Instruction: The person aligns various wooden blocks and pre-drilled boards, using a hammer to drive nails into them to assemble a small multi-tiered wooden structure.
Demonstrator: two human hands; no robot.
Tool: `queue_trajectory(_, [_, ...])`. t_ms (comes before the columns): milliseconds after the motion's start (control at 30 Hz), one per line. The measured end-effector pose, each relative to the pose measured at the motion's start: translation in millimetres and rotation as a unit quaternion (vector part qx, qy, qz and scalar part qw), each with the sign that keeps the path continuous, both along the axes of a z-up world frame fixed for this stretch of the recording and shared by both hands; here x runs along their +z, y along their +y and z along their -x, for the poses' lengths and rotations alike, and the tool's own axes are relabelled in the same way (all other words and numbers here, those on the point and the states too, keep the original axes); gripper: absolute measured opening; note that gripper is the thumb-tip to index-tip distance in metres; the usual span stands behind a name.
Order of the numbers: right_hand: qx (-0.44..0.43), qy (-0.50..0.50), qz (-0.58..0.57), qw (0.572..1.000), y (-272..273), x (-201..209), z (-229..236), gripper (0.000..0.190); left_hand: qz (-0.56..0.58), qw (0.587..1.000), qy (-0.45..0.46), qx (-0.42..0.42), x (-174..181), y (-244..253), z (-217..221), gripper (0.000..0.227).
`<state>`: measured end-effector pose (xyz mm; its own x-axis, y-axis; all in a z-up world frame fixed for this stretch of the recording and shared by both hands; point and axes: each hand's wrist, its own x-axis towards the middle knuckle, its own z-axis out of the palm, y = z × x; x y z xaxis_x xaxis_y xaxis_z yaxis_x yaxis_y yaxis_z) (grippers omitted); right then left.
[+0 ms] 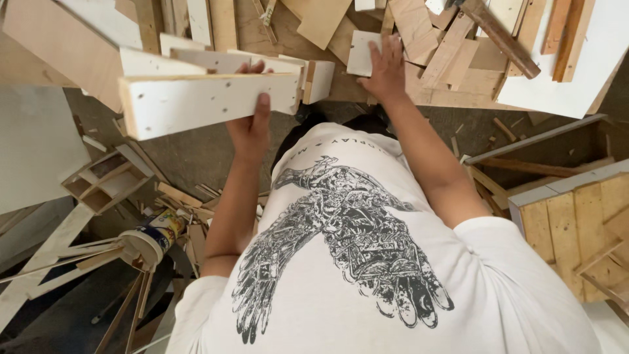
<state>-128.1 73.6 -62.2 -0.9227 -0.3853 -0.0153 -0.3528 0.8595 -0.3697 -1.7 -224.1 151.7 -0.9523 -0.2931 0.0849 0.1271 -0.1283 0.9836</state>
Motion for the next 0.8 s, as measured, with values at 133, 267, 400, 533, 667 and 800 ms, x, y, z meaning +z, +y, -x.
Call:
queue_trajectory(133, [0.046, 0.053, -0.101, 0.992, 20.0, -6.0, 13.3, 0.111, 0.020, 0.998, 0.004, -0.051, 2.6, 19.5, 15.2, 0.050])
queue_trajectory(267, [0.073, 0.034, -0.086, 0.993, 26.8, -1.3, 9.6, 0.111, 0.061, 0.994, 0.025, -0.089, 3.0, 37.8, 26.1, 0.044])
queue_trajectory(400, [0.034, -0.137, 0.038, 0.989, 31.0, 40.2, -12.2, 0.112, 0.055, 0.996, 0.043, -0.057, -1.0, 51.5, 34.9, 0.040])
queue_trajectory(533, [0.096, -0.126, 0.117, 0.980, 39.5, 79.3, -36.0, 0.112, 0.287, 0.957, -0.028, -0.018, 15.8, 46.0, 26.9, 0.042])
queue_trajectory(667, [0.155, -0.100, 0.139, 0.973, 29.5, 100.9, -39.1, 0.112, 0.508, 0.861, -0.032, -0.017, 53.7, 39.3, 15.1, 0.050])
queue_trajectory(800, [0.200, -0.093, 0.116, 0.968, 17.5, 107.5, -39.8, 0.114, 0.498, 0.808, -0.298, -0.099, 73.1, 41.3, 3.0, 0.038])
